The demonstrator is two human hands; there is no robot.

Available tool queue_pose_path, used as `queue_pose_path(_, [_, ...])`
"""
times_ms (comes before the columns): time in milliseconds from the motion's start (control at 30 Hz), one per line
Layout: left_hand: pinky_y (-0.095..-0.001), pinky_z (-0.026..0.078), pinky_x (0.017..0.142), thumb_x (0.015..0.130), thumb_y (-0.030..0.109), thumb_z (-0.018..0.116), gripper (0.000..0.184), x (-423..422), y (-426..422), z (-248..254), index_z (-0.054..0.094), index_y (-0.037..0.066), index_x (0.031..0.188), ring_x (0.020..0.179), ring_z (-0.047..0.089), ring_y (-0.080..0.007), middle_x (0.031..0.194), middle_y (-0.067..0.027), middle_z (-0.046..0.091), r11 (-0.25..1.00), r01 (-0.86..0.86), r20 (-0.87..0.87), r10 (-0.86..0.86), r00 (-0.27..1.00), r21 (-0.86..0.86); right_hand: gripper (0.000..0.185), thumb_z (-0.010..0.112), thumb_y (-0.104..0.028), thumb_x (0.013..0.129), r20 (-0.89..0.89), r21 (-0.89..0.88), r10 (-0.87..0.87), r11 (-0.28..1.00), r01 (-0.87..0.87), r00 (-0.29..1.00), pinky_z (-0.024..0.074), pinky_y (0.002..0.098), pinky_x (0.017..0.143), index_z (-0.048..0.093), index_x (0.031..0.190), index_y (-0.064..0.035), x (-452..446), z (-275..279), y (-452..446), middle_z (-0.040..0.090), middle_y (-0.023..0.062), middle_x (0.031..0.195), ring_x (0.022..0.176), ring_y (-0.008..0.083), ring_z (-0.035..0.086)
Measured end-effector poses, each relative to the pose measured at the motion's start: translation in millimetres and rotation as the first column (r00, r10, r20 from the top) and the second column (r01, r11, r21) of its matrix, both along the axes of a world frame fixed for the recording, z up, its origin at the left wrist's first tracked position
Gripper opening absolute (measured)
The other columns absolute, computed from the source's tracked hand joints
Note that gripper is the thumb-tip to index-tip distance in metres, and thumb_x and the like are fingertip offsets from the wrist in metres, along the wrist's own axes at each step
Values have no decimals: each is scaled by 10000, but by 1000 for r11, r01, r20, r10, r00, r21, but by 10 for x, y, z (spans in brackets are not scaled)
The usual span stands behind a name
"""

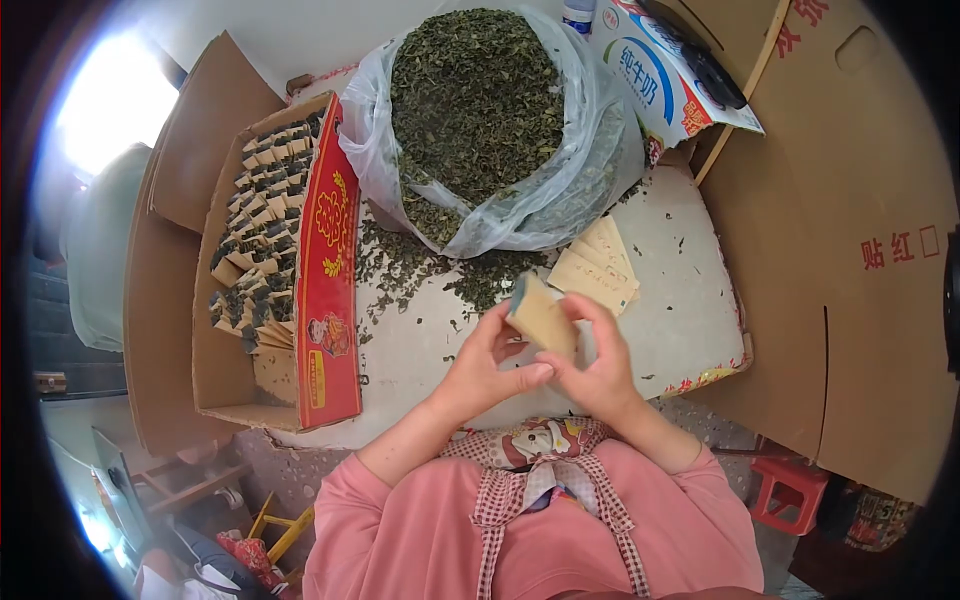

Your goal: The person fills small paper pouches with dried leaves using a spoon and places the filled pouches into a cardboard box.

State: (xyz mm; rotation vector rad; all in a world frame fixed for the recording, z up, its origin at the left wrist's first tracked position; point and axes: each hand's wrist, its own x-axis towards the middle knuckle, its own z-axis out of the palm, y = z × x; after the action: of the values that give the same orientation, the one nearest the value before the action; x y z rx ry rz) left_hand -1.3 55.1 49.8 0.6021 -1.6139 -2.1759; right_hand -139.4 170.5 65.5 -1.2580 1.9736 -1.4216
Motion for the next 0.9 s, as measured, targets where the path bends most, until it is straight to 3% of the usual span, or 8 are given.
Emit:
queue_pose_path(33, [-363, 446, 962, 791, 215, 789, 714, -47, 17, 22, 387, 30, 1352, 1093, 558, -199, 1192, -86, 543, 982, 29, -110, -8, 994, 189, 667, 785, -166, 731, 0, 1, 2, 1000, -2, 1000, 426, 367, 969, 468, 1298, -12, 39, -14, -28, 548, 156, 1221, 1103, 273, 546])
queue_pose_path(200, [-305, 465, 901, 829, 194, 754, 602, -54, 54, -20, 424, 31, 1306, 1048, 549, -148, 1153, -57, 552, 977, -54, -77, 71, 995, 204, 646, 741, -118, 724, -115, -51, 191, 979, -198, 975, 409, 419, 972, 462, 1298, -18, 148, 46, -129, 521, 175, 1264, 1117, 345, 519])
queue_pose_path(333, [-277, 461, 863, 843, 114, 719, 433, 0, 30, -8, 488, 33, 1200, 1006, 541, -127, 1117, -62, 559, 981, -184, -59, 181, 982, -59, 678, 772, -138, 702, -175, -23, 221, 973, -228, 959, 401, 420, 988, 470, 1299, -22, 95, 3, -74, 518, 170, 1258, 1154, 339, 499])
queue_pose_path(400, [-277, 457, 857, 837, 85, 714, 383, 67, -61, 1, 509, 32, 1156, 990, 543, -130, 1099, -67, 561, 963, -229, -63, 222, 973, -140, 690, 777, -128, 681, -353, 45, 173, 985, -168, 919, 392, 431, 979, 478, 1293, -24, 22, 43, -42, 513, 180, 1253, 1150, 359, 489])
queue_pose_path(467, [-276, 445, 868, 845, 49, 684, 322, 177, -206, -69, 519, 34, 1121, 985, 541, -122, 1110, -62, 566, 818, -308, -30, 336, 941, -486, 673, 778, -123, 676, -439, 95, 150, 988, -120, 886, 391, 438, 972, 492, 1279, -28, -34, 8, 23, 512, 183, 1243, 1140, 363, 489])
queue_pose_path(600, [-266, 434, 802, 797, 32, 715, 344, 350, -445, -149, 532, 46, 1088, 894, 523, -136, 1012, -54, 534, 590, -346, 10, 516, 857, -729, 573, 758, -93, 686, -533, 233, 147, 972, -22, 833, 403, 447, 936, 552, 1218, -40, -15, -117, 127, 537, 178, 1184, 1088, 360, 508])
queue_pose_path(833, [-308, 444, 836, 747, 24, 741, 417, 231, -610, -377, 529, 28, 1106, 940, 531, -229, 1034, -106, 525, 523, -356, -10, 553, 833, -774, 341, 701, -23, 719, -590, 213, 142, 977, -17, 795, 461, 413, 801, 656, 1057, -41, 7, -332, 124, 645, 106, 922, 853, 297, 599])
queue_pose_path(900, [-322, 448, 850, 735, 14, 746, 436, 179, -627, -446, 527, 27, 1112, 958, 534, -252, 1049, -117, 526, 511, -368, -35, 548, 835, -777, 241, 672, 17, 750, -552, 96, 78, 995, -30, 830, 491, 375, 721, 676, 987, -28, -7, -357, 111, 656, 103, 866, 775, 274, 618])
